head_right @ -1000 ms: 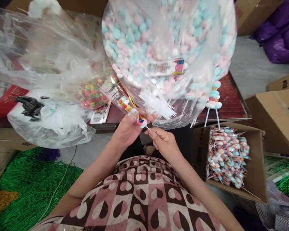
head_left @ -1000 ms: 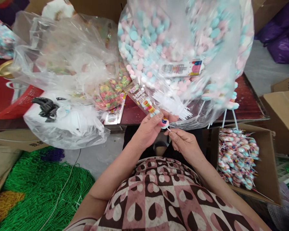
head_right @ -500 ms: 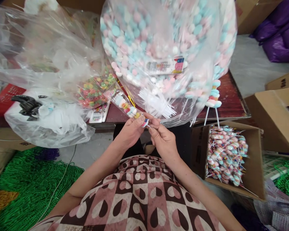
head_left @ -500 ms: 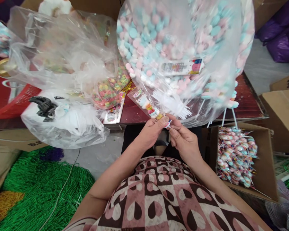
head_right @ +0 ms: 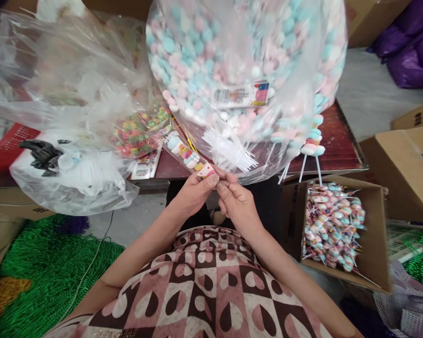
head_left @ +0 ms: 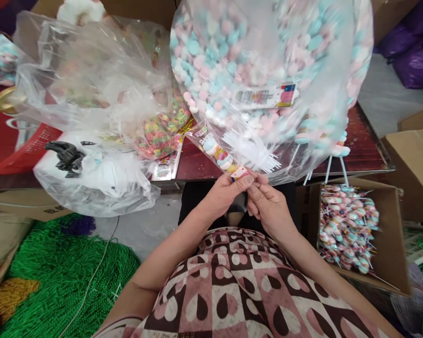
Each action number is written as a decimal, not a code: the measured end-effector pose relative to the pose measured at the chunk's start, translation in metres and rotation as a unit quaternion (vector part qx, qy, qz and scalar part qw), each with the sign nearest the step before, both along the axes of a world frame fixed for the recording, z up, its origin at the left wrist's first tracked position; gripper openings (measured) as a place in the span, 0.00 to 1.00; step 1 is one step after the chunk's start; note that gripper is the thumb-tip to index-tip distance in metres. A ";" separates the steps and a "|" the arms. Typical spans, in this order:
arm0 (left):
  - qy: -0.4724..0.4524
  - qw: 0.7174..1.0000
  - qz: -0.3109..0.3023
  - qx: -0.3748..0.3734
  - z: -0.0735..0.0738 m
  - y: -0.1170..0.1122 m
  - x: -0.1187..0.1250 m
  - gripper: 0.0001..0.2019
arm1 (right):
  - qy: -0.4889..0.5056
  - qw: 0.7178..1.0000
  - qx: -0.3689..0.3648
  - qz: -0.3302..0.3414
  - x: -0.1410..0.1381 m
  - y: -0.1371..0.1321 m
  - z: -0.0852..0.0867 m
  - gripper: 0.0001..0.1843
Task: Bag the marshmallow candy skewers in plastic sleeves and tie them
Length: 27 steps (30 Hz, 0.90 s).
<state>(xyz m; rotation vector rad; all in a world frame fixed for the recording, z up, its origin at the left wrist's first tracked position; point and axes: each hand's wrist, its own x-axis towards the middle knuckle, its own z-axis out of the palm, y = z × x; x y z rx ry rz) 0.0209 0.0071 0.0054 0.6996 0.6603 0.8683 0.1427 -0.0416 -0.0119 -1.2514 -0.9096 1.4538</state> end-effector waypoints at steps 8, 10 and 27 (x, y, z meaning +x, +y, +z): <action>-0.003 0.999 -0.028 0.023 -0.005 -0.002 0.000 0.17 | -0.113 0.992 0.053 -0.012 0.001 -0.005 0.011 0.16; 0.005 0.998 -0.064 0.029 -0.003 -0.004 -0.002 0.19 | -0.094 0.994 0.047 0.005 -0.001 -0.005 0.013 0.17; -0.015 0.995 0.099 0.026 0.020 0.008 -0.004 0.15 | -0.164 0.983 0.079 0.003 0.010 -0.008 0.007 0.16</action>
